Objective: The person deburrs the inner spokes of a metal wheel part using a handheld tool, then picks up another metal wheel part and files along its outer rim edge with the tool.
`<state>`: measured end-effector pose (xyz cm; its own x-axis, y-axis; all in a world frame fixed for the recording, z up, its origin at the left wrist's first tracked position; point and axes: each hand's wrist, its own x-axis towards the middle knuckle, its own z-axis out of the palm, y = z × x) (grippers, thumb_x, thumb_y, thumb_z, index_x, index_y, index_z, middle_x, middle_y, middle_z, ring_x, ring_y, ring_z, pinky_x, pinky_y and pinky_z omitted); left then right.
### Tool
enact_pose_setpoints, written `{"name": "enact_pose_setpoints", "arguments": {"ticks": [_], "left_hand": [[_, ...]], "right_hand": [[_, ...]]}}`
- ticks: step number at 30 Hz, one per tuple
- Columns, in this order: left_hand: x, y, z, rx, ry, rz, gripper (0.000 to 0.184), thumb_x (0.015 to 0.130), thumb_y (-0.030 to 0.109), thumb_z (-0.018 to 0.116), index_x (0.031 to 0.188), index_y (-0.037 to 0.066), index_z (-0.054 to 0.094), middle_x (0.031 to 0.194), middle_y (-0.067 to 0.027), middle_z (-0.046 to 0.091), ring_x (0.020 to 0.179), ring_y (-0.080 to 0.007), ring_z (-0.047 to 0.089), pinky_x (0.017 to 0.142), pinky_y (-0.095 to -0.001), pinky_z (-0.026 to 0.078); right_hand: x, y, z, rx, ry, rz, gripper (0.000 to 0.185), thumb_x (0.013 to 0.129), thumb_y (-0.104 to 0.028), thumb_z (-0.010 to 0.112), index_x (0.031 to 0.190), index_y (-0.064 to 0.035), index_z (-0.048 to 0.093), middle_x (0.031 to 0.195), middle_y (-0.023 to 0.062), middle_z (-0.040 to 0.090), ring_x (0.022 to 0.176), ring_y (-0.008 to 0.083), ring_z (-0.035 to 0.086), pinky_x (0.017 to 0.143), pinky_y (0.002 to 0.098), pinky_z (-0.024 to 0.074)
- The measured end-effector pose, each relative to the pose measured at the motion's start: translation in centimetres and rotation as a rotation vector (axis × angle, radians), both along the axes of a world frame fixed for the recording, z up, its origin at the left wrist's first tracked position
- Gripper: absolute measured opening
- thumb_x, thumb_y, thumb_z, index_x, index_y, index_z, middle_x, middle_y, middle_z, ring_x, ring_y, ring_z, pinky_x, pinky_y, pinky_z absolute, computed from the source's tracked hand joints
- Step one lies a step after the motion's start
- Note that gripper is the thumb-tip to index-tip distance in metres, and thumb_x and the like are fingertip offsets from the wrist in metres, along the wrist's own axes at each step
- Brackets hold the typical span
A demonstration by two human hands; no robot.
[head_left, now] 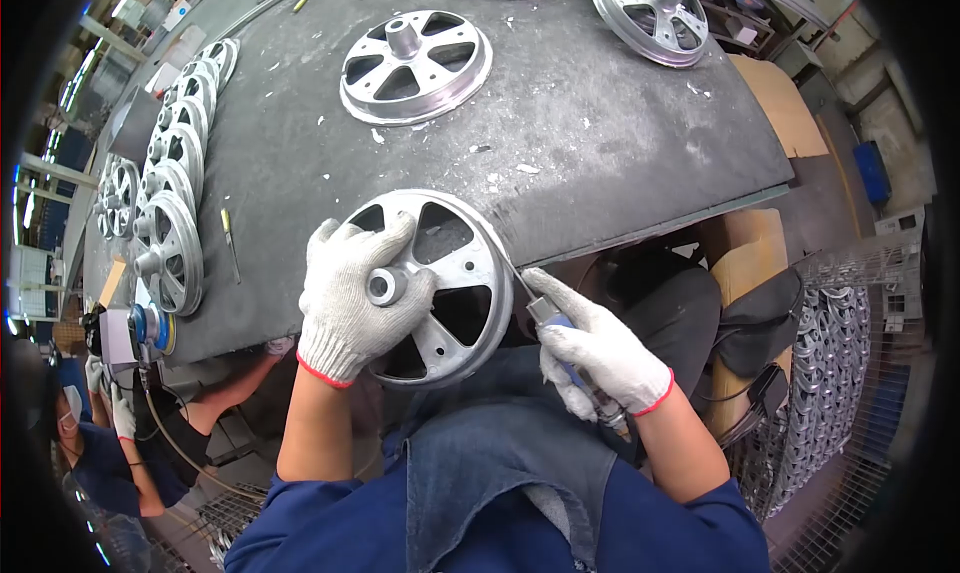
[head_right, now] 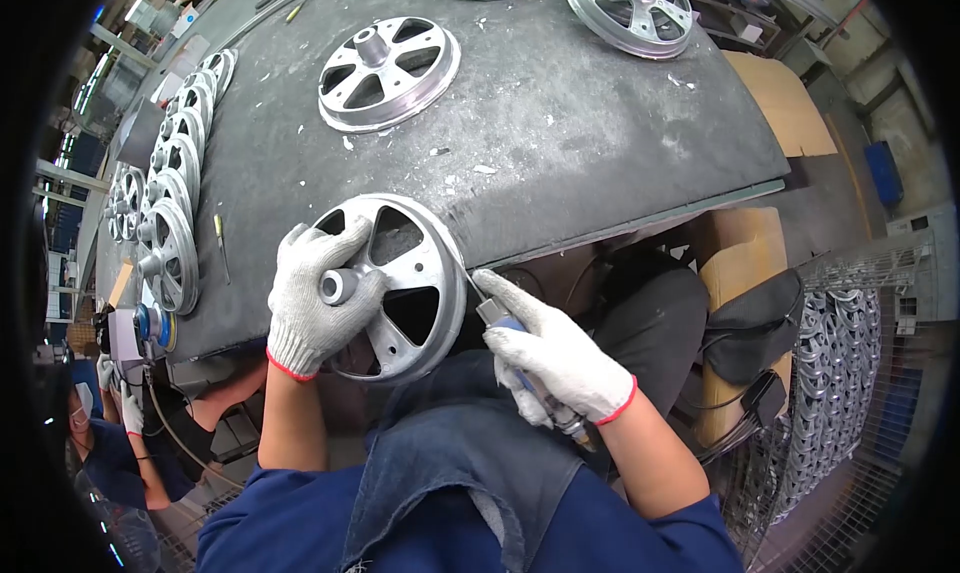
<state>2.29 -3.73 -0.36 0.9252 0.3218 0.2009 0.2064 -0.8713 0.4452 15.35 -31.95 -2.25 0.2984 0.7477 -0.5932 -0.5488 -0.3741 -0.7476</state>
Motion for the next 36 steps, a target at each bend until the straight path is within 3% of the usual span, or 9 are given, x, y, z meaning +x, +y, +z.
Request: {"name": "enact_pose_setpoints", "arguments": {"ticks": [2,6,18,20,22,23,25,28,36], "left_hand": [[-0.1,-0.1,0.0,0.014,-0.024,-0.001,0.056,0.08,0.021,0.09,0.132,0.004,0.083,0.095,-0.0133,0.079,0.097,-0.0366,0.075,0.115,-0.0504,0.048],[0.1,0.0,-0.3,0.005,-0.029,-0.008,0.055,0.079,0.02,0.089,0.131,0.003,0.083,0.095,-0.0136,0.079,0.094,-0.0368,0.074,0.112,-0.0501,0.05],[0.1,-0.2,0.0,-0.011,0.006,0.003,0.054,0.08,0.02,0.087,0.13,0.002,0.083,0.095,-0.0138,0.079,0.095,-0.0376,0.075,0.118,-0.0531,0.048],[0.1,-0.2,-0.1,-0.01,-0.005,0.003,0.054,0.079,0.02,0.087,0.13,0.002,0.084,0.095,-0.0141,0.079,0.095,-0.0378,0.075,0.117,-0.053,0.049],[0.0,-0.2,-0.2,0.011,-0.013,0.022,0.054,0.079,0.02,0.087,0.129,0.002,0.084,0.096,-0.0143,0.08,0.095,-0.0376,0.075,0.117,-0.0535,0.049],[-0.1,-0.1,-0.2,0.009,-0.013,0.015,0.054,0.079,0.02,0.087,0.129,0.002,0.084,0.096,-0.0143,0.08,0.095,-0.0376,0.075,0.117,-0.0535,0.049],[-0.1,-0.1,-0.3,0.012,-0.041,0.003,0.054,0.08,0.021,0.088,0.13,0.002,0.084,0.096,-0.0137,0.08,0.094,-0.037,0.075,0.118,-0.0525,0.049],[0.1,-0.1,0.0,-0.017,0.012,0.009,0.054,0.079,0.021,0.088,0.13,0.002,0.084,0.095,-0.0134,0.08,0.093,-0.0365,0.075,0.114,-0.0506,0.05],[0.1,-0.1,0.0,0.016,-0.019,-0.001,0.055,0.079,0.02,0.088,0.131,0.003,0.084,0.093,-0.0132,0.08,0.091,-0.0358,0.073,0.105,-0.0482,0.052]], "right_hand": [[0.1,-0.5,-0.6,0.116,0.204,-0.078,0.081,0.113,-0.015,0.062,0.186,-0.012,0.029,0.08,0.0062,0.063,0.049,0.0134,0.058,0.046,0.0308,0.0544],[0.5,-0.3,-0.2,0.049,0.039,-0.003,0.08,0.114,-0.013,0.062,0.186,-0.0128,0.029,0.082,0.0075,0.066,0.051,0.0133,0.059,0.047,0.0306,0.055],[-0.7,0.7,0.7,0.045,0.063,-0.074,0.08,0.114,-0.014,0.062,0.186,-0.011,0.028,0.081,0.0069,0.065,0.051,0.0132,0.06,0.05,0.0305,0.0555],[-0.3,0.0,1.8,0.013,0.075,-0.002,0.079,0.113,-0.015,0.061,0.186,-0.0085,0.03,0.087,0.0098,0.073,0.06,0.012,0.066,0.054,0.0305,0.0576],[-0.9,0.0,2.3,-0.111,-0.271,0.084,0.077,0.113,-0.021,0.063,0.184,-0.0122,0.035,0.098,0.0189,0.081,0.072,0.024,0.077,0.066,0.0407,0.0635],[-1.4,-0.2,1.5,-0.113,-0.27,0.077,0.077,0.113,-0.021,0.063,0.184,-0.0122,0.035,0.098,0.0189,0.081,0.072,0.024,0.077,0.066,0.0407,0.0635],[-2.4,-0.1,-0.3,-0.047,-0.987,0.11,0.073,0.114,-0.027,0.064,0.182,-0.0184,0.04,0.112,0.0264,0.083,0.085,0.0403,0.081,0.08,0.0525,0.0652],[-2.9,0.6,1.1,-0.279,-0.977,0.165,0.07,0.114,-0.033,0.065,0.181,-0.0248,0.044,0.108,0.0267,0.08,0.089,0.0502,0.078,0.089,0.0603,0.0627],[-4.7,0.4,1.3,-0.377,-1.206,0.238,0.071,0.114,-0.034,0.069,0.18,-0.0291,0.045,0.092,0.0213,0.073,0.079,0.0435,0.078,0.077,0.0562,0.0649]]}}
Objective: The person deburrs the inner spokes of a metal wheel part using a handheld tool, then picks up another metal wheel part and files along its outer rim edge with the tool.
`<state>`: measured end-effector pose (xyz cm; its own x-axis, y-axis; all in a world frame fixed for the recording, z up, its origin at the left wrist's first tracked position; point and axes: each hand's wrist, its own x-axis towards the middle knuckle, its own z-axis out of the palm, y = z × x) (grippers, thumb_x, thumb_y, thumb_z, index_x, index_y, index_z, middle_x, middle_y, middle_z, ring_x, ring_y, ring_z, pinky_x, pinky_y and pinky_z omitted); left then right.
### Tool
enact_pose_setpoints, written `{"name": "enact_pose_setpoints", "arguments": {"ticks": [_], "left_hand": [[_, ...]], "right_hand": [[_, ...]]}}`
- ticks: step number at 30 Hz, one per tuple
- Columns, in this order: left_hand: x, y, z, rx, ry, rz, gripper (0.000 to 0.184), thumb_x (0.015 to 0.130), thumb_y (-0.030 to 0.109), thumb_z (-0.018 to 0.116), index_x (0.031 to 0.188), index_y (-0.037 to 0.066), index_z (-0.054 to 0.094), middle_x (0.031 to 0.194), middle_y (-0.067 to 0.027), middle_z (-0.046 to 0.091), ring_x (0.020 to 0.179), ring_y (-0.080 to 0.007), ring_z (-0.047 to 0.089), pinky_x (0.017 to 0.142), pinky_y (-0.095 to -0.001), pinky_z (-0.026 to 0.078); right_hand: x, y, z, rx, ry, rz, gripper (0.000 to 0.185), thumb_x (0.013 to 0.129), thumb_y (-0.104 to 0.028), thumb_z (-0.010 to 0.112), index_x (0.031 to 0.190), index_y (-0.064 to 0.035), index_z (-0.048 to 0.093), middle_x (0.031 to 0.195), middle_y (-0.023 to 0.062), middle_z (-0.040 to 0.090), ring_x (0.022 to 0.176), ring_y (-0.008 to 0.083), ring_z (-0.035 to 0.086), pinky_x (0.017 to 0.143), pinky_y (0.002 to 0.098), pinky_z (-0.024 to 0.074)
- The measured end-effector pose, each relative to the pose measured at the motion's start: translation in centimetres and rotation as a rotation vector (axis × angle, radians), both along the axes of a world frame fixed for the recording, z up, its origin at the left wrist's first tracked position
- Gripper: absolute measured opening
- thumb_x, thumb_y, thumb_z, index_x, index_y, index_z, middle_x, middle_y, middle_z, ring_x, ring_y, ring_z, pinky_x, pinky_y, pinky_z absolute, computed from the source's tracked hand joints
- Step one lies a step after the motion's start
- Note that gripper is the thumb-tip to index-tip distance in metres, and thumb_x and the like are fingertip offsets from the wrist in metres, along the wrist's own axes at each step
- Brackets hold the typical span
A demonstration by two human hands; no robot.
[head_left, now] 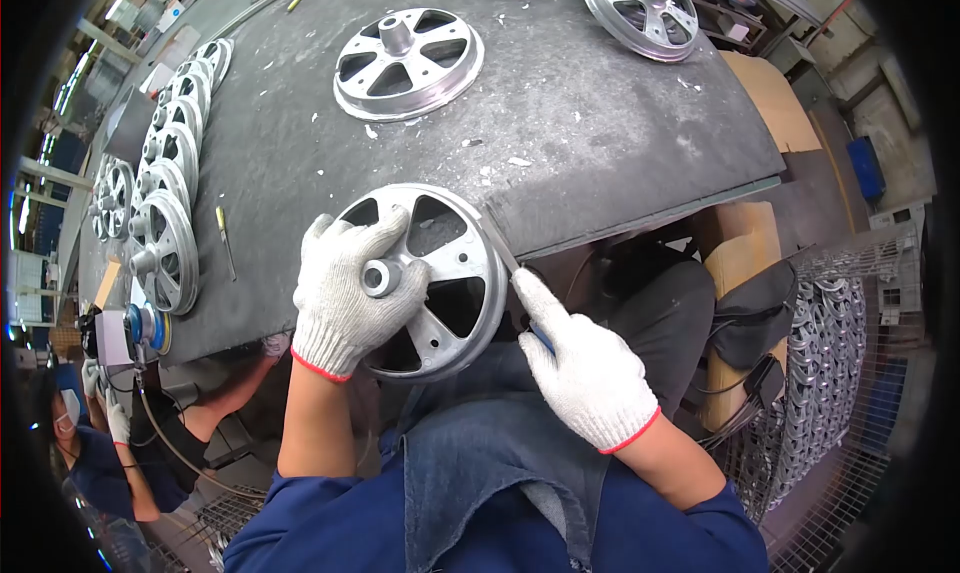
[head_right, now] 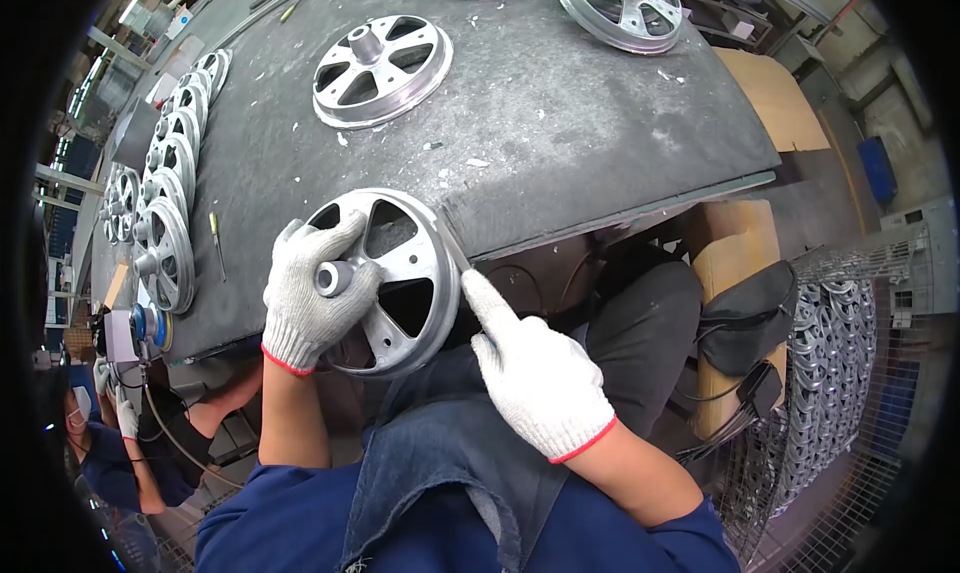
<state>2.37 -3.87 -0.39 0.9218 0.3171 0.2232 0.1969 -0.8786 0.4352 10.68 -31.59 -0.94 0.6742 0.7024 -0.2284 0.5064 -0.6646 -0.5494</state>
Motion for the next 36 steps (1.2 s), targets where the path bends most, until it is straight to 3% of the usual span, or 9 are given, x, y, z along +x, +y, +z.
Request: {"name": "enact_pose_setpoints", "arguments": {"ticks": [7,17,20,22,23,26,32,34,36], "left_hand": [[0.0,0.0,-0.2,0.003,-0.006,0.017,0.053,0.079,0.019,0.088,0.128,0.002,0.084,0.094,-0.0137,0.081,0.091,-0.037,0.073,0.103,-0.0483,0.053],[0.0,0.2,-0.3,0.004,-0.001,-0.001,0.054,0.079,0.021,0.088,0.13,0.004,0.084,0.095,-0.0133,0.082,0.092,-0.0363,0.075,0.106,-0.0485,0.053],[0.0,0.2,-0.3,-0.003,-0.001,-0.008,0.054,0.079,0.021,0.088,0.13,0.003,0.084,0.094,-0.0129,0.082,0.091,-0.0361,0.075,0.107,-0.0483,0.053],[0.0,0.0,-0.2,0.039,-0.023,-0.002,0.052,0.08,0.02,0.087,0.129,0.003,0.084,0.094,-0.013,0.082,0.089,-0.0358,0.076,0.107,-0.0472,0.053],[0.0,0.0,-0.2,0.04,-0.025,-0.003,0.052,0.08,0.02,0.087,0.129,0.003,0.084,0.094,-0.013,0.082,0.089,-0.0358,0.076,0.107,-0.0472,0.053],[0.1,0.2,-0.1,0.012,0.003,-0.014,0.051,0.08,0.019,0.087,0.129,0.003,0.084,0.094,-0.0126,0.082,0.09,-0.0351,0.077,0.107,-0.0471,0.052],[0.0,0.1,-0.8,-0.042,0.003,0.029,0.048,0.082,0.029,0.087,0.125,0.009,0.085,0.09,-0.0134,0.081,0.093,-0.0364,0.078,0.114,-0.0527,0.049],[-0.3,0.3,-1.0,0.021,-0.043,0.01,0.052,0.08,0.019,0.09,0.13,0.005,0.085,0.095,-0.0111,0.083,0.09,-0.032,0.078,0.109,-0.0468,0.051],[-0.2,-0.4,-0.4,0.011,0.002,0.023,0.054,0.081,0.022,0.091,0.132,0.005,0.085,0.098,-0.0119,0.084,0.092,-0.0319,0.079,0.106,-0.0469,0.052]], "right_hand": [[-0.8,0.3,-0.3,-0.018,-0.194,0.034,0.07,0.113,-0.029,0.07,0.179,-0.0291,0.049,0.084,0.0177,0.068,0.065,0.0385,0.074,0.062,0.053,0.0629],[-0.1,-0.4,-1.3,0.036,-0.142,0.075,0.069,0.112,-0.025,0.07,0.178,-0.0271,0.05,0.083,0.0199,0.068,0.065,0.0385,0.074,0.061,0.0534,0.062],[2.2,-0.3,-2.7,0.488,0.071,0.093,0.074,0.111,-0.021,0.068,0.181,-0.0243,0.045,0.082,0.0162,0.069,0.064,0.0304,0.074,0.056,0.0462,0.0617],[4.2,0.0,1.6,0.218,1.113,-0.22,0.08,0.111,-0.018,0.065,0.185,-0.0219,0.036,0.08,0.009,0.066,0.066,0.0203,0.074,0.053,0.0359,0.0601],[5.1,-0.7,0.5,0.32,1.289,-0.222,0.083,0.112,-0.015,0.063,0.187,-0.0191,0.029,0.085,0.003,0.062,0.068,0.0116,0.069,0.05,0.0278,0.0572],[5.3,-1.1,-2.0,0.525,1.37,-0.237,0.081,0.114,-0.015,0.063,0.187,-0.0101,0.028,0.098,0.0037,0.063,0.065,0.01,0.062,0.051,0.0279,0.0577],[3.8,0.2,-1.7,0.587,1.394,-0.319,0.076,0.119,-0.018,0.062,0.186,-0.0126,0.029,0.093,0.0058,0.063,0.061,0.0128,0.059,0.047,0.0292,0.0552],[3.6,-0.3,-4.0,0.765,1.755,-0.397,0.074,0.121,-0.031,0.065,0.187,-0.0319,0.029,0.085,0.01,0.061,0.046,0.015,0.049,0.033,0.0322,0.0417],[3.8,-1.0,-4.9,0.99,2.135,-0.248,0.075,0.122,-0.033,0.066,0.186,-0.0392,0.028,0.079,0.0084,0.057,0.042,0.0146,0.044,0.032,0.0321,0.0373]]}}
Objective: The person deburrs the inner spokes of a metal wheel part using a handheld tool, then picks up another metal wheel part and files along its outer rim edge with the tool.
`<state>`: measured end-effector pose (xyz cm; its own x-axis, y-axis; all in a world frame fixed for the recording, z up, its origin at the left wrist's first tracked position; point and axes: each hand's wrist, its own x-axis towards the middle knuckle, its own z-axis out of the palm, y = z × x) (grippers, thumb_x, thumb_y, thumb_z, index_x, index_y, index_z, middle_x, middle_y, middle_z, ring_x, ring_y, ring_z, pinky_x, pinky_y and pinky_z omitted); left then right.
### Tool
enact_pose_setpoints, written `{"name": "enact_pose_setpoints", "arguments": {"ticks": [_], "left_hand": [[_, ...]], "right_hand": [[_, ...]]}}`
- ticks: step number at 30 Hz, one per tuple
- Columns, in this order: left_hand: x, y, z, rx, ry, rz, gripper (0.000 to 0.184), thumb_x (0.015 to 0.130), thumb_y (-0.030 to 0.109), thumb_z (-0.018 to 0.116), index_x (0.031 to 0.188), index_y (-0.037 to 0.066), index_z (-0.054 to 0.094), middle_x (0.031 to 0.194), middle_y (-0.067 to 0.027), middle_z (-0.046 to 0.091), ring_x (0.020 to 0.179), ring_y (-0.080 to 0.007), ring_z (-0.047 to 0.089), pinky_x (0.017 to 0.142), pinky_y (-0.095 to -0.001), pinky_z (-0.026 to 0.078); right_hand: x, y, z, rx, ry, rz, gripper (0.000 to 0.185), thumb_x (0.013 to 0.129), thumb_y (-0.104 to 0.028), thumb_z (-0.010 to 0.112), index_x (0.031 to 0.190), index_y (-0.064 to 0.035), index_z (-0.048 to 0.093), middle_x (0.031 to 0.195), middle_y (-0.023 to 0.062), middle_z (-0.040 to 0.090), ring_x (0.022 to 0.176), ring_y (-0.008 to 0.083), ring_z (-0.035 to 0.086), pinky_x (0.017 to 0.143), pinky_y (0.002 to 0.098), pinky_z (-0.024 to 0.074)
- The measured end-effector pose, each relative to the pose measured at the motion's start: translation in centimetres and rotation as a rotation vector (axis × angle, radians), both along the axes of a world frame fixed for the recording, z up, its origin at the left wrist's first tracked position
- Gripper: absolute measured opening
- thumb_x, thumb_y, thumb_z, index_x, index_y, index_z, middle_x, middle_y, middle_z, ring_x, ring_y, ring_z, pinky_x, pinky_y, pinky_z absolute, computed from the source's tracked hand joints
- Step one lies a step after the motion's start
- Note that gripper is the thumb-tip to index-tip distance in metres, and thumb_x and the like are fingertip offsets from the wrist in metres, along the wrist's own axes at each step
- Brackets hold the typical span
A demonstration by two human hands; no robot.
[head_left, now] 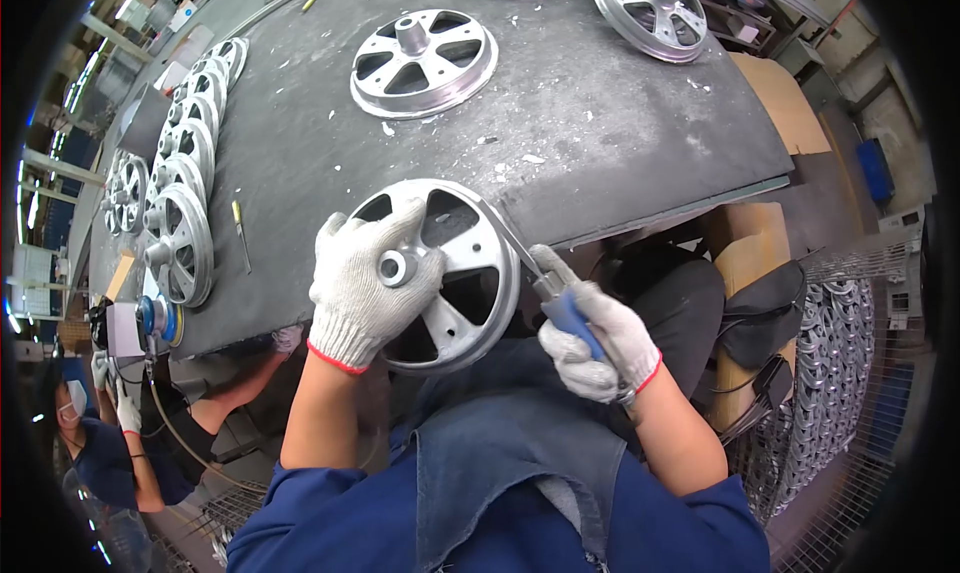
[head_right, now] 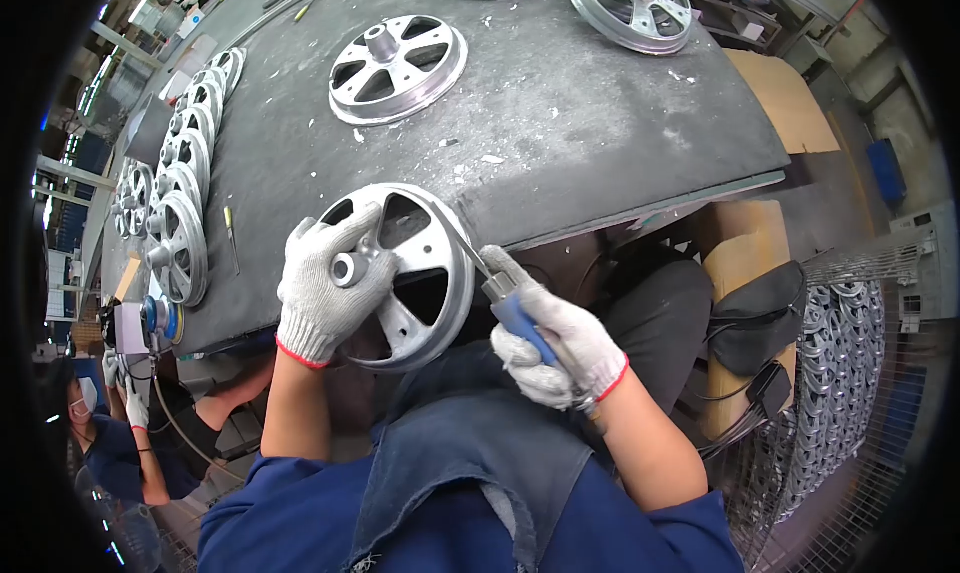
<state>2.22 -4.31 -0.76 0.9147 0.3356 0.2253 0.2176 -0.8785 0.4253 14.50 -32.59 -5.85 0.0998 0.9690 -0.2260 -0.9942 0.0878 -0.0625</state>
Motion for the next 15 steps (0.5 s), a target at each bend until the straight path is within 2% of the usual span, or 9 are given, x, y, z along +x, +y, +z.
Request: {"name": "enact_pose_setpoints", "arguments": {"ticks": [2,4,5,6,8,9,12,13,15], "left_hand": [[0.1,-0.2,-0.3,0.067,-0.04,0.076,0.054,0.082,0.026,0.091,0.132,0.005,0.085,0.098,-0.0126,0.085,0.092,-0.0324,0.08,0.103,-0.0465,0.055],[-0.3,-0.2,-0.6,0.067,-0.034,0.117,0.055,0.083,0.03,0.092,0.133,0.006,0.085,0.097,-0.013,0.085,0.09,-0.0335,0.081,0.098,-0.0464,0.057],[-0.3,-0.3,-0.3,0.045,-0.017,0.122,0.055,0.083,0.032,0.093,0.131,0.006,0.086,0.094,-0.0124,0.085,0.088,-0.0336,0.081,0.097,-0.0466,0.057],[-0.3,-0.5,-0.1,0.02,0.002,0.126,0.054,0.083,0.033,0.094,0.13,0.007,0.086,0.091,-0.0118,0.084,0.085,-0.0337,0.081,0.095,-0.0468,0.058],[-0.3,-0.6,0.6,-0.026,0.052,0.137,0.054,0.081,0.035,0.095,0.128,0.008,0.086,0.095,-0.0126,0.085,0.091,-0.034,0.081,0.095,-0.0471,0.058],[-0.3,-0.6,0.9,-0.067,0.104,0.147,0.055,0.08,0.037,0.096,0.127,0.01,0.087,0.1,-0.0134,0.085,0.098,-0.0344,0.081,0.094,-0.0475,0.058],[-0.4,-0.4,2.0,0.07,0.169,0.146,0.055,0.076,0.039,0.098,0.124,0.014,0.087,0.119,-0.017,0.083,0.119,-0.0375,0.077,0.097,-0.0496,0.057],[-0.3,-0.7,2.7,0.017,0.207,0.182,0.059,0.072,0.042,0.1,0.124,0.017,0.088,0.142,-0.0208,0.075,0.144,-0.0459,0.064,0.111,-0.0552,0.054],[-0.7,0.9,1.4,0.11,0.09,0.058,0.062,0.07,0.043,0.101,0.124,0.017,0.088,0.149,-0.0217,0.072,0.149,-0.0488,0.059,0.118,-0.0578,0.05]], "right_hand": [[0.1,-0.4,1.5,-0.059,-0.072,-0.036,0.085,0.115,-0.026,0.074,0.187,-0.0321,0.028,0.079,0.0095,0.06,0.04,0.0155,0.046,0.032,0.0317,0.0389],[0.8,-0.4,3.0,-0.414,-0.68,0.011,0.101,0.102,-0.019,0.084,0.187,-0.0216,0.029,0.082,0.0111,0.064,0.046,0.0143,0.054,0.043,0.0306,0.0512],[1.5,-1.4,1.3,-0.432,-0.962,0.005,0.11,0.092,-0.016,0.09,0.185,-0.0107,0.032,0.108,0.0191,0.078,0.079,0.0206,0.078,0.077,0.0342,0.0686],[1.3,-1.4,2.3,-0.432,-0.965,0.011,0.11,0.092,-0.016,0.09,0.185,-0.0107,0.032,0.108,0.0191,0.078,0.079,0.0206,0.078,0.077,0.0342,0.0686],[0.4,-0.8,5.0,-0.681,-1.491,0.105,0.107,0.091,-0.021,0.095,0.182,-0.0068,0.04,0.145,0.0238,0.076,0.124,0.0279,0.079,0.109,0.0396,0.064],[-0.1,-0.5,5.1,-0.663,-1.599,0.057,0.104,0.091,-0.022,0.096,0.179,-0.004,0.044,0.171,0.0225,0.062,0.149,0.0318,0.068,0.119,0.0432,0.0588],[-1.1,-0.1,4.8,-0.738,-1.763,0.152,0.094,0.098,-0.035,0.088,0.179,-0.0151,0.045,0.14,0.0275,0.079,0.125,0.0445,0.079,0.107,0.0488,0.0635],[-1.5,0.2,5.1,-0.739,-1.765,0.154,0.094,0.098,-0.035,0.088,0.179,-0.0151,0.045,0.14,0.0275,0.079,0.125,0.0445,0.079,0.107,0.0488,0.0635],[-2.1,0.7,5.6,-0.831,-1.909,0.23,0.082,0.104,-0.037,0.08,0.178,-0.0243,0.047,0.116,0.0274,0.081,0.108,0.0492,0.079,0.098,0.0543,0.0641]]}}
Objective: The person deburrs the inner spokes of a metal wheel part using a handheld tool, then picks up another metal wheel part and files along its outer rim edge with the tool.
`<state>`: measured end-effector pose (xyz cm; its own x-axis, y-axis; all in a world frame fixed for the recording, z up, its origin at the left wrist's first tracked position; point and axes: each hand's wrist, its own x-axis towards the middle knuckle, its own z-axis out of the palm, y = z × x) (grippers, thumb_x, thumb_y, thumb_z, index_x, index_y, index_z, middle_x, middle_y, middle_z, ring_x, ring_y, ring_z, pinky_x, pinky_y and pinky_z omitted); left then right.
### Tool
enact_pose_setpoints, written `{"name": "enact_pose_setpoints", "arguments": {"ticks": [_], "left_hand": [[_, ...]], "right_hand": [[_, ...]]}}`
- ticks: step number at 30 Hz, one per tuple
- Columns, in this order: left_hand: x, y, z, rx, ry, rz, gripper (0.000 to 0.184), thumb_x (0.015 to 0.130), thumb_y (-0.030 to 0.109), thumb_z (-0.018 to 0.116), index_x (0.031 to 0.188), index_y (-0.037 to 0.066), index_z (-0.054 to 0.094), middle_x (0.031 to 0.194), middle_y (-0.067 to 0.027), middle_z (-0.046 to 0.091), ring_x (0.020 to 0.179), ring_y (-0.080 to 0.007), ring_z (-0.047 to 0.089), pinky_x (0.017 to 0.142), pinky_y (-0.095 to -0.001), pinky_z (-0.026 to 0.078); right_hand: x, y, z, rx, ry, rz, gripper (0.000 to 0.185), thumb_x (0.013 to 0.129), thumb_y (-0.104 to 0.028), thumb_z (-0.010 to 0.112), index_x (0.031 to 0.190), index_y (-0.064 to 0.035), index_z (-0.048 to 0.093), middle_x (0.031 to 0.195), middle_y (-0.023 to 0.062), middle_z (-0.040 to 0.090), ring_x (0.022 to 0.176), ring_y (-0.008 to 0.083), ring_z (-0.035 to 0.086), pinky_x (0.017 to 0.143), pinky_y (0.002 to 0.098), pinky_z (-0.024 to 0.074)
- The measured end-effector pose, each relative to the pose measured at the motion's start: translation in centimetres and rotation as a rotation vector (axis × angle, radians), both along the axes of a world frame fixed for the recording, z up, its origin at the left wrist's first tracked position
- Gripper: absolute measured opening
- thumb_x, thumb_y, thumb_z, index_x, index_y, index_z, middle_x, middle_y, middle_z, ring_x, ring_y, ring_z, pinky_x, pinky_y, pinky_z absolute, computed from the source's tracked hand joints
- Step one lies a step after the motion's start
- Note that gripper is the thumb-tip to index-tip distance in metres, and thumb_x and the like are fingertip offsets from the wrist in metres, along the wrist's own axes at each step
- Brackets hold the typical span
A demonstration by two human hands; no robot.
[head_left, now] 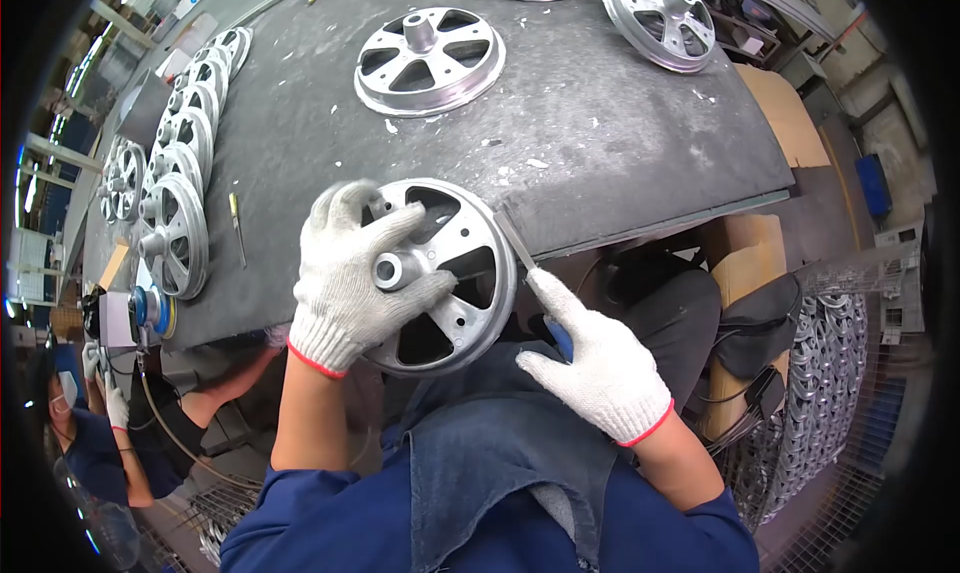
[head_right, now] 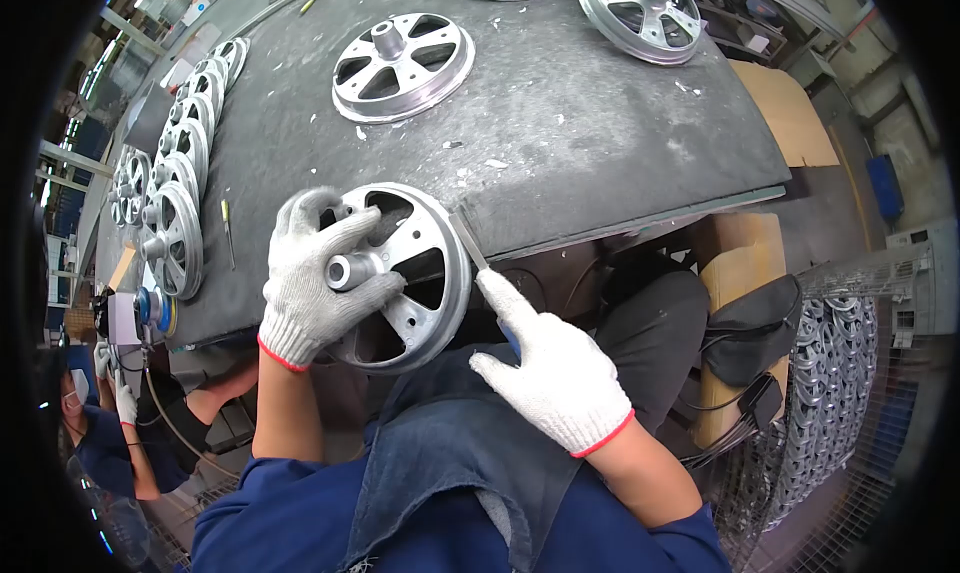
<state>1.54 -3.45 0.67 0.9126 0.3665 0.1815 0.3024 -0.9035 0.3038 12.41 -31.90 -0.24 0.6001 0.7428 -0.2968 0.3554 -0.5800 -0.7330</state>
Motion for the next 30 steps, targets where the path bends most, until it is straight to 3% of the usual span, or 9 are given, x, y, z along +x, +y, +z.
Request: {"name": "enact_pose_setpoints", "arguments": {"ticks": [2,8,11,13,14,17,23,28,30], "left_hand": [[-0.1,1.5,-0.3,0.048,-0.048,-0.187,0.064,0.065,0.044,0.104,0.121,0.017,0.088,0.163,-0.0229,0.063,0.162,-0.0559,0.046,0.133,-0.0628,0.04],[0.9,2.7,-0.7,-0.071,0.025,-0.295,0.052,0.071,0.043,0.102,0.111,0.013,0.086,0.164,-0.0219,0.064,0.158,-0.0545,0.051,0.13,-0.0615,0.044],[0.9,2.3,-0.9,-0.097,-0.043,-0.282,0.047,0.069,0.033,0.1,0.107,0.01,0.085,0.159,-0.0252,0.067,0.15,-0.0523,0.06,0.126,-0.0599,0.049],[0.9,1.5,-1.2,-0.092,-0.082,-0.261,0.044,0.07,0.03,0.098,0.105,0.008,0.085,0.156,-0.0255,0.07,0.145,-0.0505,0.064,0.123,-0.0583,0.052],[0.8,1.0,-1.5,-0.047,-0.108,-0.183,0.041,0.069,0.028,0.097,0.103,0.008,0.086,0.153,-0.0255,0.072,0.141,-0.0494,0.067,0.12,-0.0574,0.054],[0.5,0.3,-1.7,0.001,-0.151,-0.09,0.037,0.069,0.026,0.094,0.1,0.007,0.087,0.148,-0.0253,0.075,0.134,-0.0484,0.071,0.114,-0.0564,0.058],[0.4,0.3,-1.5,0.028,-0.106,-0.089,0.037,0.069,0.027,0.094,0.1,0.007,0.086,0.15,-0.0251,0.073,0.137,-0.0502,0.069,0.114,-0.0581,0.058],[0.5,0.3,-1.4,-0.019,-0.101,-0.092,0.037,0.07,0.027,0.093,0.1,0.007,0.086,0.15,-0.0255,0.073,0.137,-0.052,0.069,0.115,-0.0591,0.057],[0.4,0.3,-1.6,-0.015,-0.102,-0.087,0.037,0.069,0.026,0.093,0.1,0.007,0.086,0.15,-0.0257,0.073,0.137,-0.0522,0.068,0.115,-0.0593,0.057]], "right_hand": [[0.0,0.6,-0.3,-0.019,-0.024,0.004,0.078,0.106,-0.036,0.077,0.177,-0.0261,0.048,0.111,0.0267,0.081,0.105,0.049,0.079,0.095,0.0561,0.0639],[0.2,1.3,1.1,-0.129,-0.164,0.044,0.067,0.112,-0.03,0.069,0.176,-0.029,0.049,0.101,0.0259,0.079,0.098,0.0499,0.078,0.09,0.0587,0.0636],[0.5,0.9,0.4,-0.224,-0.16,0.073,0.077,0.108,-0.036,0.077,0.178,-0.0222,0.047,0.116,0.0274,0.081,0.097,0.0464,0.08,0.09,0.0564,0.0645],[1.6,1.2,-0.8,0.304,-0.017,0.029,0.096,0.1,-0.038,0.089,0.18,-0.0116,0.043,0.144,0.0299,0.077,0.099,0.0397,0.083,0.092,0.0539,0.0649],[2.3,0.4,0.0,0.197,0.291,-0.063,0.109,0.093,-0.035,0.097,0.181,-0.004,0.04,0.164,0.032,0.066,0.089,0.0287,0.083,0.082,0.0455,0.0666],[3.2,-0.3,0.7,0.245,0.686,-0.205,0.094,0.1,-0.022,0.087,0.181,-0.0069,0.041,0.154,0.0293,0.07,0.06,0.0129,0.067,0.058,0.0295,0.0586],[2.8,0.3,1.2,0.122,0.609,-0.137,0.079,0.109,-0.022,0.073,0.181,-0.0105,0.042,0.151,0.0217,0.075,0.059,0.0117,0.066,0.058,0.0317,0.0583],[1.8,0.1,-0.7,0.125,0.029,0.089,0.065,0.114,-0.029,0.065,0.175,-0.0131,0.049,0.138,0.0348,0.076,0.101,0.0505,0.079,0.093,0.0556,0.0643],[1.3,1.3,2.1,-0.09,-0.014,0.105,0.065,0.114,-0.028,0.064,0.175,-0.013,0.049,0.137,0.0313,0.078,0.107,0.0505,0.079,0.098,0.0556,0.0633]]}}
